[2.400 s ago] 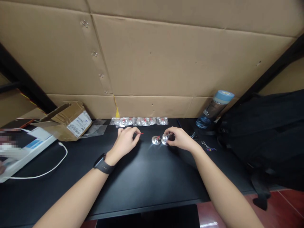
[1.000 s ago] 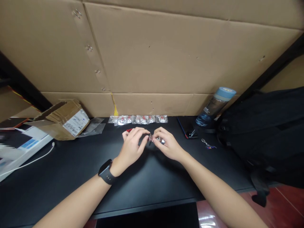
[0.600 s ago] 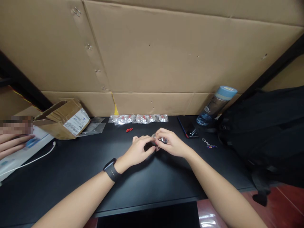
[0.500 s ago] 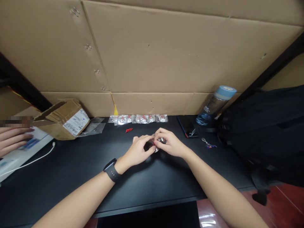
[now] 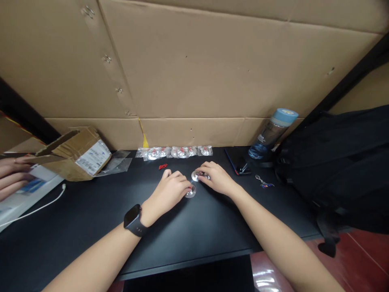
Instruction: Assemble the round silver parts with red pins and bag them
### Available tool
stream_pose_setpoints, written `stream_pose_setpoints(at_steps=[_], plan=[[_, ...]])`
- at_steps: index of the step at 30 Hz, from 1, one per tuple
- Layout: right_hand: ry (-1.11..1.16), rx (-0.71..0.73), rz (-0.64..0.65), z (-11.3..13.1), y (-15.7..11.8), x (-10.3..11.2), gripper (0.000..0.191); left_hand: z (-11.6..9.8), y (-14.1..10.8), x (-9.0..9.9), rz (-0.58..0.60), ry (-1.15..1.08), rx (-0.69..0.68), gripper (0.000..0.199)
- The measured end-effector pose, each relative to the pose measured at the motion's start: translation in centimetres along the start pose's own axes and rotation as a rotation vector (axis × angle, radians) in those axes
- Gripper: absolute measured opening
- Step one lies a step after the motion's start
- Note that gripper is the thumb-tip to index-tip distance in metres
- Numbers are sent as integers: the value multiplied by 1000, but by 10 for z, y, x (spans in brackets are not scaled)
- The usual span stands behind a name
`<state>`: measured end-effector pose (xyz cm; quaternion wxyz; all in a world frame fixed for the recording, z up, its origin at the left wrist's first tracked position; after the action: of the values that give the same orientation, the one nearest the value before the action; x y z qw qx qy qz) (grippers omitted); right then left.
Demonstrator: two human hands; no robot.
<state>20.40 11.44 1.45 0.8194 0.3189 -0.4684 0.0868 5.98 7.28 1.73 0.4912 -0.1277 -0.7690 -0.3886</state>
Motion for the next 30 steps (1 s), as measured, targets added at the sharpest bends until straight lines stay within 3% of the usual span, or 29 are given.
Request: stream_pose_setpoints(at_steps=[4,7,14,18,20,22,23,26,27,30], plan=[[-42,-9,3,-2,2,-14,15,-2,2,6,-48,21,13,19],[-73,-30,-10,-5,3,-16,11,7,4,19,-148,38,71,18],[-307,1,39,4,3,-17,11,25,-7,81,-597,99,221,16],[-377,34,51,14,2,-19,16,26,-9,91,-625,117,224,18],[-263,38,25,19,3,-15,17,26,-6,86,-578,121,198,18],[7,12,-73,23,6,1,17,26,-3,76,-507,107,169,18],[176,-27,-187,20,9,16,16,26,-1,71,-473,95,161,18],[597,-230,-704,-13,3,70,16,30,0,60,-436,61,175,16],[673,-285,-817,-25,-1,81,16,31,0,59,-434,51,185,15],[775,-384,-894,-48,-7,89,23,33,-1,58,-442,20,213,15]])
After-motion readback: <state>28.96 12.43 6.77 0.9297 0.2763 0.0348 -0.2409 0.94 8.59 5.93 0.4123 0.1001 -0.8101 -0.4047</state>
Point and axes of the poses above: each hand's wrist, its own y-axis towards the middle knuckle, its own x-axis out of the back of the hand, z = x × y, the point moved 8 cm from there along y, towards the middle knuckle, and after that the axes turned 12 degrees about -z, right-handed, at the moved point
